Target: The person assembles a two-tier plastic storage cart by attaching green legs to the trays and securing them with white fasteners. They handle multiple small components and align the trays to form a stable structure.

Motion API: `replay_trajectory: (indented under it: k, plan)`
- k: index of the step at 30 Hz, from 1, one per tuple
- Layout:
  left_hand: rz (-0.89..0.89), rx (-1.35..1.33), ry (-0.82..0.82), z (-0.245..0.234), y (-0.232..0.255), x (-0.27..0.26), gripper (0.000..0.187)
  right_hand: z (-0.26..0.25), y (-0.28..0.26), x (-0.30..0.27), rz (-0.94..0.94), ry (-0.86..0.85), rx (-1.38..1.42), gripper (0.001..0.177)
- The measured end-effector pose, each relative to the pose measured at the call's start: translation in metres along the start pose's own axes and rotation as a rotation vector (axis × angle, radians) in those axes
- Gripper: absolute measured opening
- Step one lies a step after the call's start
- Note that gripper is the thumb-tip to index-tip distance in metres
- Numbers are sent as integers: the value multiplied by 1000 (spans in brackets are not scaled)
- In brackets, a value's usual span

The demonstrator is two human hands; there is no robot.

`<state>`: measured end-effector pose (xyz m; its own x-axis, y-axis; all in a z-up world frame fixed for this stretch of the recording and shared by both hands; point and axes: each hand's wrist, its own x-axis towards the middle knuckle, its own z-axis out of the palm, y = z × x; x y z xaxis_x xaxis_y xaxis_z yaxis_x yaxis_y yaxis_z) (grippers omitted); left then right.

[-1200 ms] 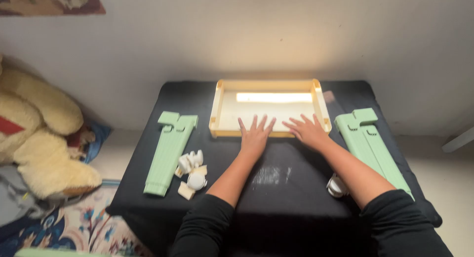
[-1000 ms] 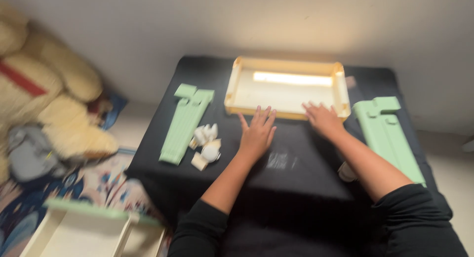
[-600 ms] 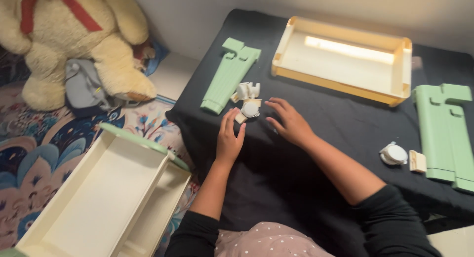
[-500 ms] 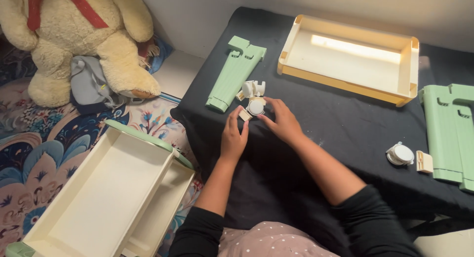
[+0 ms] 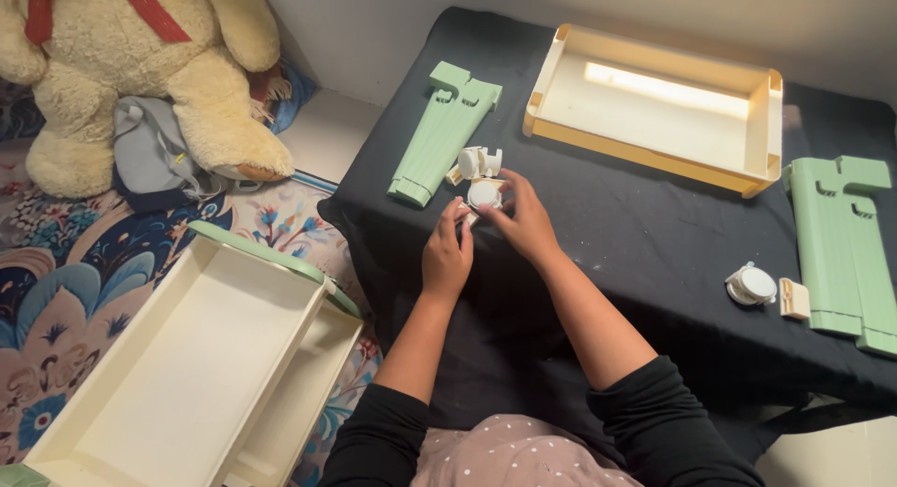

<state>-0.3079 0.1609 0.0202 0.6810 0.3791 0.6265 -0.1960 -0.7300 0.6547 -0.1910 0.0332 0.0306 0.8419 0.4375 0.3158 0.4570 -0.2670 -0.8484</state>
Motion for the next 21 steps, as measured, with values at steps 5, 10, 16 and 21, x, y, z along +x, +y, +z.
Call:
replay_trajectory:
  k: [5,10,16,21]
  plan:
    - [250,164,-13,5,13,-12,49,-3,43,8,169,-146,454,31]
    - [312,10,17,17,50,-14,50,-52,65,-24,212,-48,747,24]
    - [27,-558,-305,67,93,12,58,-151,53,-77,266,115,792,49]
    - [-186,-814,-617,139,114,24,54,-193,67,-94,272,152,742,50]
